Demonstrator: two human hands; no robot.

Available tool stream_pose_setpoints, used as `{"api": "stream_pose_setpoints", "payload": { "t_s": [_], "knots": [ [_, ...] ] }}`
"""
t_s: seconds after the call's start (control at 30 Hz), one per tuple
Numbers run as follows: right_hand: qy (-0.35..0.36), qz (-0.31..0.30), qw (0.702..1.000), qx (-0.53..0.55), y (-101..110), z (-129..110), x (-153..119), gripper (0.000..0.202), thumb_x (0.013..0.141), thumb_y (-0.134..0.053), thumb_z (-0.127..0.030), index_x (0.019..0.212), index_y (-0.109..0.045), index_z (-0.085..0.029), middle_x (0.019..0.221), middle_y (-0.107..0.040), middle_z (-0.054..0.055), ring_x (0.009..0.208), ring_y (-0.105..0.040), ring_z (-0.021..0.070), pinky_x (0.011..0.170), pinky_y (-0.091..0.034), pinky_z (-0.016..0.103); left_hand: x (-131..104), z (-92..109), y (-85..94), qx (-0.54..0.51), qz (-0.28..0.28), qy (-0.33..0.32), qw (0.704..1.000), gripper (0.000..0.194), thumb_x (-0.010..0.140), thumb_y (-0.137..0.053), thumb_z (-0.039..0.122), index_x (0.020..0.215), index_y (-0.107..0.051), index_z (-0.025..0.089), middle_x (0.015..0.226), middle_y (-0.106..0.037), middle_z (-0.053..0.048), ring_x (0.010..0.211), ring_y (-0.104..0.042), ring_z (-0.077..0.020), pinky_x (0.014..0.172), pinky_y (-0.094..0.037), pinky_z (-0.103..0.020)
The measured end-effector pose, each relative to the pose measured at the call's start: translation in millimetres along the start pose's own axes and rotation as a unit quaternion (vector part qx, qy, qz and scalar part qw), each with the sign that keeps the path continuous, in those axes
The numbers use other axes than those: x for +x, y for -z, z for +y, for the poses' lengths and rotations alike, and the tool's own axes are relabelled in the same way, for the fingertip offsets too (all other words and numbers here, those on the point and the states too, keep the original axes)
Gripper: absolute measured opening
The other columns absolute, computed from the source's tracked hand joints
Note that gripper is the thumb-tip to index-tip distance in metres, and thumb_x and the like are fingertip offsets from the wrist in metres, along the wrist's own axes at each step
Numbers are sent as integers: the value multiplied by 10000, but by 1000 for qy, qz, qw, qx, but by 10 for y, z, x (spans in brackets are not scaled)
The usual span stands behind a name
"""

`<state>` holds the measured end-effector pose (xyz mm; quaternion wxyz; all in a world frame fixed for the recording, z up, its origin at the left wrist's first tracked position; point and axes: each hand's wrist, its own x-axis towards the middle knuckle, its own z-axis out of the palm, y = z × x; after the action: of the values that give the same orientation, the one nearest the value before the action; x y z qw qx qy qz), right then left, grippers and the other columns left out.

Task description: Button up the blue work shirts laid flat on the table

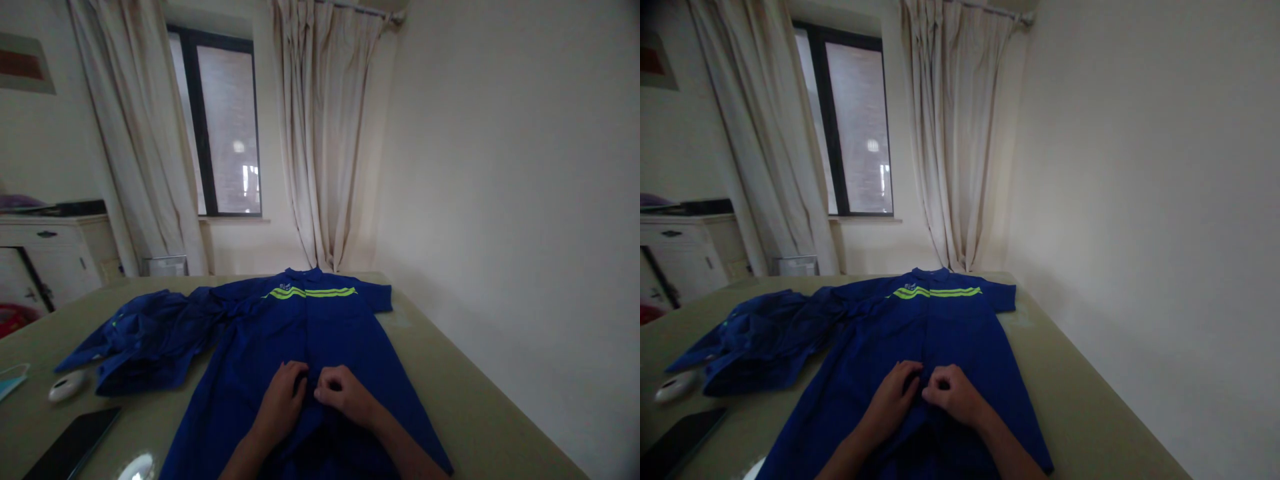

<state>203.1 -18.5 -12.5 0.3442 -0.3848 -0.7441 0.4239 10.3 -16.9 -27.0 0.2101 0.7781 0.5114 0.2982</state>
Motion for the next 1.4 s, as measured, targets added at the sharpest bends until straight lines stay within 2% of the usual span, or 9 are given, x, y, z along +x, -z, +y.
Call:
{"api": "stream_pose_setpoints", "payload": {
  "t_s": [0.17, 0.27, 0.33, 0.57, 0.73, 0.9, 1.03, 1.23, 1.4],
  "knots": [
    [-3, 77, 997, 12, 17, -61, -171, 223, 845, -649, -315, 682, -564, -190, 761, -613, -10, 692, -503, 131, 648, -358, 257, -154, 144, 162, -84, -40, -7, 996, 228, 960, -497, 337, 850, -654, 213, 932, -694, -47, 927, -629, -219, 895, -460, -370],
    [-8, 94, 995, 25, 34, -107, -223, 218, 861, -644, -324, 704, -566, -195, 789, -645, 5, 690, -518, 135, 640, -370, 256, -243, 262, 256, -127, -146, -1, 981, 165, 871, -640, 335, 997, -693, 242, 1076, -705, -21, 1038, -613, -220, 956, -425, -348],
    [-17, 98, 994, 37, 50, -115, -221, 236, 859, -652, -331, 693, -553, -197, 811, -664, 18, 711, -544, 144, 656, -389, 259, -281, 304, 250, -131, -178, 17, 975, 327, 790, -711, 290, 1114, -680, 266, 1176, -694, -11, 1094, -598, -231, 963, -415, -343],
    [-8, 89, 995, 41, 127, -115, -208, 205, 835, -712, -329, 734, -593, -195, 964, -693, 51, 818, -610, 171, 716, -440, 273, -255, 355, 119, -32, -116, -23, 992, 345, 734, -533, 68, 972, -694, 260, 1012, -711, 0, 987, -620, -223, 894, -393, -355],
    [54, 82, 995, -11, 116, -246, -251, 154, 836, -777, -329, 833, -671, -217, 1000, -688, 26, 788, -585, 148, 708, -445, 259, -264, 356, 153, -23, -33, -17, 999, 391, 782, -489, 46, 992, -710, 290, 989, -702, -8, 962, -647, -209, 887, -429, -342],
    [115, 108, 982, -105, 24, -240, -305, 92, 907, -686, -174, 962, -689, -247, 1049, -664, 28, 916, -628, 165, 813, -487, 265, -283, 328, 157, -18, 36, -19, 999, 338, 805, -487, 42, 955, -697, 260, 933, -701, -19, 914, -665, -200, 811, -481, -301],
    [169, 151, 958, -179, -3, -130, -302, 166, 947, -588, -102, 999, -656, -245, 968, -650, 21, 915, -637, 170, 836, -491, 271, -298, 325, 178, -24, 41, -63, 997, 360, 784, -533, 45, 1019, -691, 268, 982, -721, -16, 974, -677, -199, 877, -510, -291],
    [148, 208, 954, -160, -67, -100, -265, 187, 946, -548, -85, 981, -640, -244, 944, -639, 25, 901, -637, 178, 825, -504, 274, -279, 282, 168, -70, 31, -57, 995, 201, 906, -631, 304, 1084, -723, 289, 1042, -765, -20, 953, -708, -208, 874, -537, -293],
    [149, 201, 957, -145, -128, -171, -293, 196, 938, -522, -99, 983, -643, -247, 945, -634, 40, 886, -633, 186, 800, -513, 274, -252, 217, 128, -61, 42, -37, 997, 193, 882, -615, 221, 1019, -740, 277, 969, -735, -32, 919, -690, -207, 850, -540, -300]
  ]
}}
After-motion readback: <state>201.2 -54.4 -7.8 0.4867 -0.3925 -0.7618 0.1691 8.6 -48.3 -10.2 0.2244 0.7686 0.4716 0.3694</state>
